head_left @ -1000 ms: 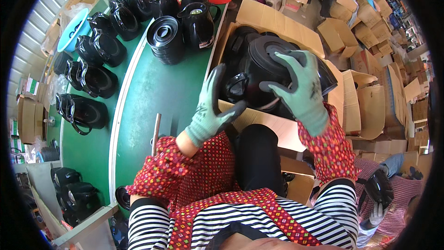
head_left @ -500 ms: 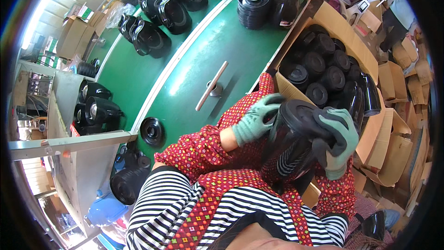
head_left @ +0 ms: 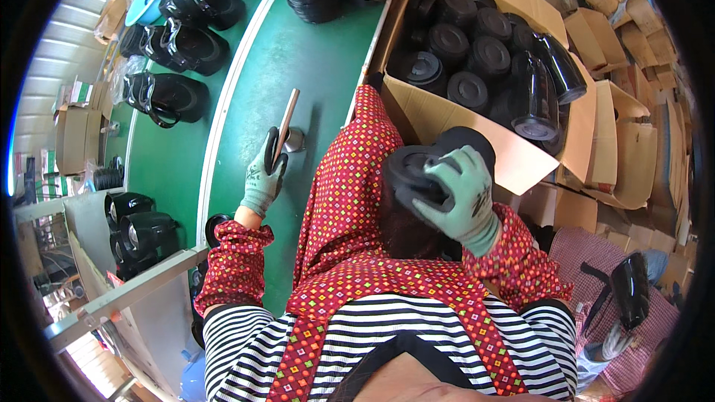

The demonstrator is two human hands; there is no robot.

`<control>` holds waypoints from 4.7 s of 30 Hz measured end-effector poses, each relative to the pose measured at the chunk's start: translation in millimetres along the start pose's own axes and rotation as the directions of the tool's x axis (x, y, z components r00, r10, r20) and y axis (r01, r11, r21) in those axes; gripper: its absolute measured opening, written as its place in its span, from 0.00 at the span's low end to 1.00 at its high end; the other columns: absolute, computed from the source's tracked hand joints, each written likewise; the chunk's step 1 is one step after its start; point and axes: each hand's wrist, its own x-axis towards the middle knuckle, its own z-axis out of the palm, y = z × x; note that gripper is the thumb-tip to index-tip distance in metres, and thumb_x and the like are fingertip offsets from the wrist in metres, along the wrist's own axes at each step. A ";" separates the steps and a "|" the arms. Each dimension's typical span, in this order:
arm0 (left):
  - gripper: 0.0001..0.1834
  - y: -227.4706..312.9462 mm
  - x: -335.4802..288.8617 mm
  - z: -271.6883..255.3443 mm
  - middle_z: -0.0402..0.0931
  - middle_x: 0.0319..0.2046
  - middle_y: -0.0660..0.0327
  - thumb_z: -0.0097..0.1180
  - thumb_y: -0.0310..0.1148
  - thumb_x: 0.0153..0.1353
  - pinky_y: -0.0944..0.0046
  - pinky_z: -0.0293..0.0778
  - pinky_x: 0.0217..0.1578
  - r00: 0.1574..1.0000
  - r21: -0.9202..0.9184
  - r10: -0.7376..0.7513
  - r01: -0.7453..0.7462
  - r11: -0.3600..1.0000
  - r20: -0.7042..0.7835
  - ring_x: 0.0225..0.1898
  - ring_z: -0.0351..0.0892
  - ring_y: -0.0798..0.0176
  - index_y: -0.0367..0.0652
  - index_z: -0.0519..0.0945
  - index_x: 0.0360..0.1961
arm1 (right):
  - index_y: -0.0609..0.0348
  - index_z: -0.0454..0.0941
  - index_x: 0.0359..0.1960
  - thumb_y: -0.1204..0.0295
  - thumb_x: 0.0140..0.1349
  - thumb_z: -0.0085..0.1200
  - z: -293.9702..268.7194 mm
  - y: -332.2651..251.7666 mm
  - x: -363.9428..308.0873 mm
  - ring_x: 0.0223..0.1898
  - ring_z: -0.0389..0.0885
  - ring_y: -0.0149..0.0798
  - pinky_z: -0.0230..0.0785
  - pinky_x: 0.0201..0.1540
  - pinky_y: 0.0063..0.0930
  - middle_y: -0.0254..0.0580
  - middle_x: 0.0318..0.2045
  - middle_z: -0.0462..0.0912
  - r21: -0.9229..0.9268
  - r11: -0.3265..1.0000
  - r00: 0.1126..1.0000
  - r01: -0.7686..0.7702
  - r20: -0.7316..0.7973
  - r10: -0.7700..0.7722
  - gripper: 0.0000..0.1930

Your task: The person repeatedly picks up black kettle bodies from a green table, inserts a metal rod into the base, and places the assembled units into a cardboard box. The process is repeated for multiple kettles throughout the clip.

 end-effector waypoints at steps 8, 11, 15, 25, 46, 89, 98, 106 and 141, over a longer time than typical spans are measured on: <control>0.32 200.4 18.9 -28.1 0.81 0.44 0.69 0.60 0.29 0.72 0.77 0.63 0.28 0.962 -0.340 -0.157 0.227 0.912 0.222 0.30 0.68 0.80 0.42 0.70 0.76 | 0.52 0.86 0.53 0.67 0.58 0.65 -39.3 39.9 58.5 0.56 0.79 0.58 0.71 0.61 0.50 0.49 0.55 0.83 0.364 0.924 0.989 0.114 0.046 -0.140 0.20; 0.32 251.8 28.2 -35.3 0.81 0.60 0.55 0.58 0.25 0.71 0.68 0.73 0.41 0.936 -0.281 0.082 0.019 0.960 0.342 0.39 0.78 0.70 0.34 0.70 0.75 | 0.54 0.85 0.61 0.59 0.70 0.57 -40.6 36.6 118.3 0.71 0.70 0.60 0.55 0.76 0.57 0.53 0.67 0.78 0.048 0.921 0.921 0.387 -0.080 -0.382 0.22; 0.38 298.3 53.3 -37.6 0.81 0.56 0.44 0.65 0.30 0.63 0.59 0.79 0.50 0.783 -0.351 0.219 -0.001 0.936 0.583 0.49 0.85 0.56 0.30 0.70 0.73 | 0.56 0.87 0.49 0.60 0.63 0.63 15.1 77.3 137.0 0.42 0.85 0.50 0.70 0.57 0.48 0.44 0.37 0.87 0.378 0.845 0.923 0.378 -0.090 -0.373 0.17; 0.21 312.4 67.8 45.8 0.80 0.44 0.53 0.61 0.44 0.63 0.45 0.74 0.54 0.401 -0.607 0.832 -0.569 0.555 0.384 0.47 0.81 0.47 0.39 0.86 0.49 | 0.63 0.77 0.61 0.72 0.70 0.59 92.2 119.2 68.1 0.62 0.77 0.59 0.66 0.69 0.58 0.54 0.57 0.79 0.684 0.661 0.946 0.307 -0.144 -0.290 0.19; 0.23 257.3 75.2 34.3 0.82 0.35 0.51 0.54 0.47 0.70 0.33 0.71 0.60 0.527 -0.918 0.779 0.005 0.398 0.341 0.42 0.84 0.43 0.33 0.86 0.37 | 0.54 0.81 0.48 0.55 0.46 0.74 0.5 78.6 85.7 0.44 0.78 0.53 0.67 0.52 0.47 0.45 0.40 0.79 0.344 0.938 0.888 0.037 0.420 -0.189 0.28; 0.22 292.4 58.1 31.2 0.84 0.48 0.53 0.76 0.32 0.45 0.47 0.79 0.50 0.569 0.046 0.709 -0.792 0.608 0.416 0.49 0.84 0.44 0.42 0.88 0.44 | 0.62 0.82 0.61 0.64 0.77 0.52 1.1 105.8 137.6 0.55 0.85 0.42 0.74 0.63 0.33 0.48 0.52 0.88 0.882 0.470 0.968 -0.018 0.134 -0.214 0.18; 0.19 289.0 35.3 27.5 0.82 0.48 0.58 0.71 0.31 0.39 0.46 0.78 0.49 0.594 0.217 0.779 -0.802 0.556 0.201 0.50 0.79 0.47 0.49 0.90 0.38 | 0.62 0.80 0.62 0.64 0.76 0.56 124.3 63.8 133.3 0.50 0.85 0.38 0.75 0.57 0.33 0.44 0.50 0.88 0.900 -0.123 0.769 -0.417 0.277 -0.577 0.19; 0.33 361.8 49.1 95.2 0.77 0.53 0.49 0.65 0.45 0.59 0.55 0.75 0.55 0.459 0.062 0.508 -0.783 0.619 0.729 0.54 0.77 0.50 0.33 0.78 0.60 | 0.58 0.73 0.68 0.65 0.76 0.56 63.6 182.6 154.4 0.58 0.82 0.38 0.72 0.64 0.37 0.43 0.58 0.83 0.834 0.175 0.799 -0.524 0.552 -0.238 0.23; 0.32 271.3 92.5 24.3 0.81 0.38 0.57 0.71 0.32 0.52 0.50 0.79 0.45 0.674 0.071 0.700 -0.730 0.679 0.235 0.40 0.83 0.49 0.39 0.80 0.61 | 0.61 0.78 0.66 0.47 0.68 0.61 4.9 87.1 29.3 0.69 0.73 0.51 0.63 0.73 0.45 0.52 0.66 0.78 0.841 0.459 0.955 -0.288 0.285 0.076 0.35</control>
